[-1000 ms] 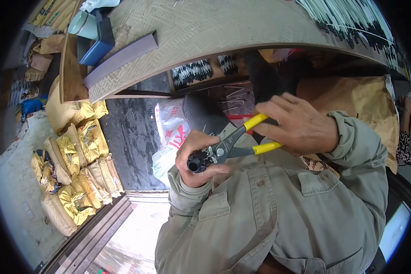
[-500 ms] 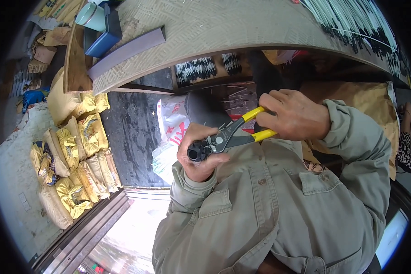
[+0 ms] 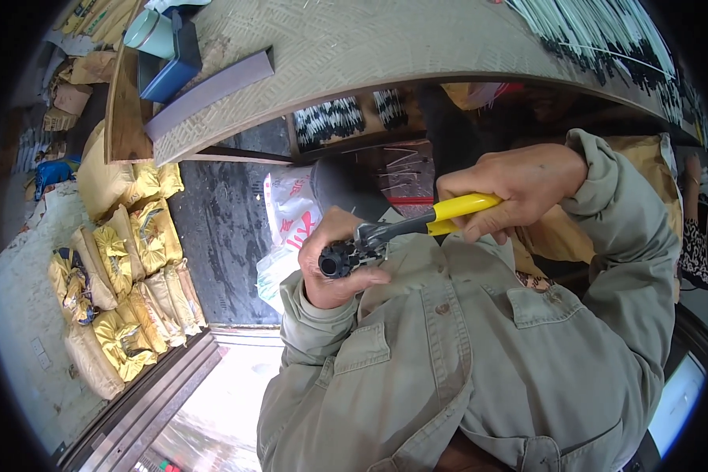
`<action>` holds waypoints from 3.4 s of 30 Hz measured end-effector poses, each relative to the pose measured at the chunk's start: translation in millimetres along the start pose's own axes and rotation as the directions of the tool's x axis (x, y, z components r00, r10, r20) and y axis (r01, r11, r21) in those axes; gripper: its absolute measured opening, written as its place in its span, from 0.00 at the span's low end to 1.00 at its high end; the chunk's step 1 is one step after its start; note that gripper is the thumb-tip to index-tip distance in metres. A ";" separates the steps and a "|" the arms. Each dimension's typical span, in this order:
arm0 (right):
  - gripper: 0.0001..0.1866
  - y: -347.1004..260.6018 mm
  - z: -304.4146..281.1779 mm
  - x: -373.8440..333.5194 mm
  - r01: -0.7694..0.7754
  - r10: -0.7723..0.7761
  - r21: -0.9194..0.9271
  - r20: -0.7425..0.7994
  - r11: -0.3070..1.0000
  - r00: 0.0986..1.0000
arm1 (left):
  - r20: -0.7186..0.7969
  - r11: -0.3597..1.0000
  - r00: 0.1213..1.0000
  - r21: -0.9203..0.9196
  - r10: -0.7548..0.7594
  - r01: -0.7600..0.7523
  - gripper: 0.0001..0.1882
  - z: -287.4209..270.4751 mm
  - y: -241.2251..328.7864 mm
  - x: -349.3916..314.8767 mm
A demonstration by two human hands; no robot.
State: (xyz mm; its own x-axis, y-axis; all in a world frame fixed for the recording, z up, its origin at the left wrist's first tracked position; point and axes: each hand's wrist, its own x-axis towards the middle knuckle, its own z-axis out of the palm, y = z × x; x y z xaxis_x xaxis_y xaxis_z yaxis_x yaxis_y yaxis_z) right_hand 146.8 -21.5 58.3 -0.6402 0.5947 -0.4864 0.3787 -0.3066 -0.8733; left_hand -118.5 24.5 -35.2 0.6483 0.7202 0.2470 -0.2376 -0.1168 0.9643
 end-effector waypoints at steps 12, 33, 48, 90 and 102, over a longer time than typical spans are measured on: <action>0.11 28.3 36.6 20.8 0.218 -0.312 -0.380 -0.204 0.899 0.928 | -0.088 0.997 0.993 -0.007 0.081 -0.082 0.28 -0.1 -5.7 -1.0; 0.09 36.8 36.9 14.6 0.234 -0.216 0.157 -0.122 0.959 0.969 | -0.051 0.998 0.997 0.033 0.050 -0.048 0.31 -5.5 -4.1 -3.2; 0.10 19.9 32.1 9.1 0.234 -0.300 -0.377 -0.128 0.896 0.945 | -0.147 0.987 0.979 0.100 0.140 -0.126 0.31 11.6 0.3 -6.7; 0.11 -39.9 -4.9 -23.5 0.057 -0.087 -0.598 -0.021 0.800 0.996 | 0.123 0.994 0.987 0.024 0.104 -0.108 0.28 9.8 0.7 -0.3; 0.15 -7.6 6.1 5.1 0.040 -0.433 -0.762 -0.323 0.647 0.842 | -0.313 0.978 0.937 0.182 0.158 -0.104 0.31 2.5 -0.5 2.1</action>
State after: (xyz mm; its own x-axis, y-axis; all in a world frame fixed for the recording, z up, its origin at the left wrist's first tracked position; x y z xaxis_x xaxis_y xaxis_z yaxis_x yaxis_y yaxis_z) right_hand 136.6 -20.7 62.3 -0.4868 0.8733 -0.0220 0.7284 0.3918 -0.5621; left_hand -115.2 24.4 -34.9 0.3435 0.8700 0.3538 -0.1683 -0.3136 0.9345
